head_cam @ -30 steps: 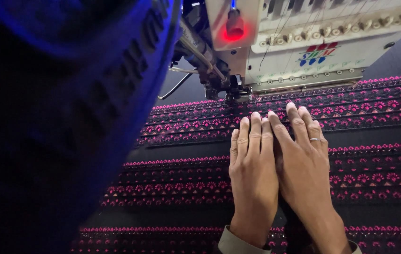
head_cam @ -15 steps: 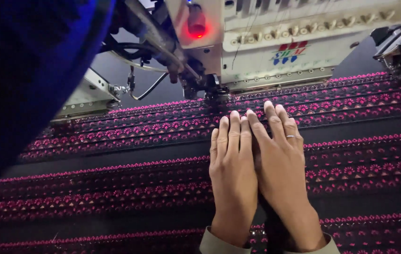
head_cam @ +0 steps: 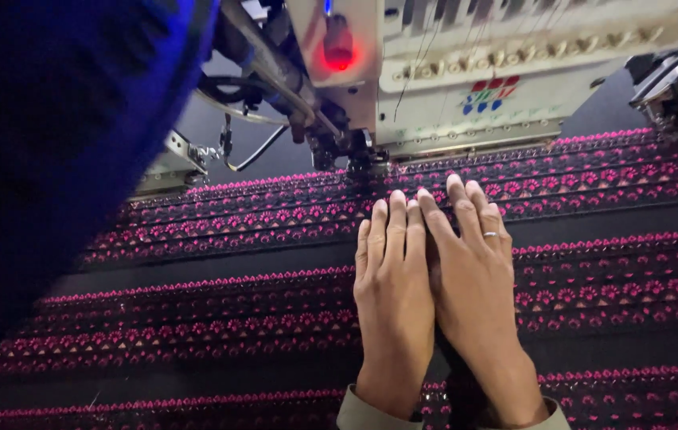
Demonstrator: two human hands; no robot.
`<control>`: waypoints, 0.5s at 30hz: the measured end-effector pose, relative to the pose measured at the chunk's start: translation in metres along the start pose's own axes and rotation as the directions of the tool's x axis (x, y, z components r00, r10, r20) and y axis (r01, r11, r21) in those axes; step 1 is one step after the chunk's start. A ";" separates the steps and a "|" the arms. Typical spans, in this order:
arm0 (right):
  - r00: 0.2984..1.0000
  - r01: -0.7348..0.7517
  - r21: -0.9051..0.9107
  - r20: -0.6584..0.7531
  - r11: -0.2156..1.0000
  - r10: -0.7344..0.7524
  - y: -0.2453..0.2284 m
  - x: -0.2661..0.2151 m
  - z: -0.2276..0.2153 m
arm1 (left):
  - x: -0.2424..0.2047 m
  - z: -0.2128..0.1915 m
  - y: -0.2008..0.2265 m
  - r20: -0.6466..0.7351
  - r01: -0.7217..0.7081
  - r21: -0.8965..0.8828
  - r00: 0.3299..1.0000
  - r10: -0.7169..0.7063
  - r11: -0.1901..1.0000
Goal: Operating a control panel and performing manual thread adjustments and threading on an industrial multi-head embroidery machine.
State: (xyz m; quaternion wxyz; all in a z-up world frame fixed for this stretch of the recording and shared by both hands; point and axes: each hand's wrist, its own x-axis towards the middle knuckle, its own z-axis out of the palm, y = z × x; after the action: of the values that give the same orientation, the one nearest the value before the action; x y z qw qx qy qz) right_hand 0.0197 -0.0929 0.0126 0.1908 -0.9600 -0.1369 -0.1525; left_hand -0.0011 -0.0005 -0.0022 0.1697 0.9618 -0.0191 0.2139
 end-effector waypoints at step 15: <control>0.995 0.003 -0.020 -0.101 1.000 -0.005 0.011 -0.002 0.010 | 0.032 -0.105 0.040 -0.565 -0.088 -0.439 0.801 -0.199 0.894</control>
State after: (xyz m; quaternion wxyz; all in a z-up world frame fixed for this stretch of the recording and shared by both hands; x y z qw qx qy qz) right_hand 0.0236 -0.0994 -0.0003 0.1878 -0.9526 -0.1277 -0.2026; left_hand -0.0191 -0.0018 0.1136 0.3880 0.7805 0.0158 0.4899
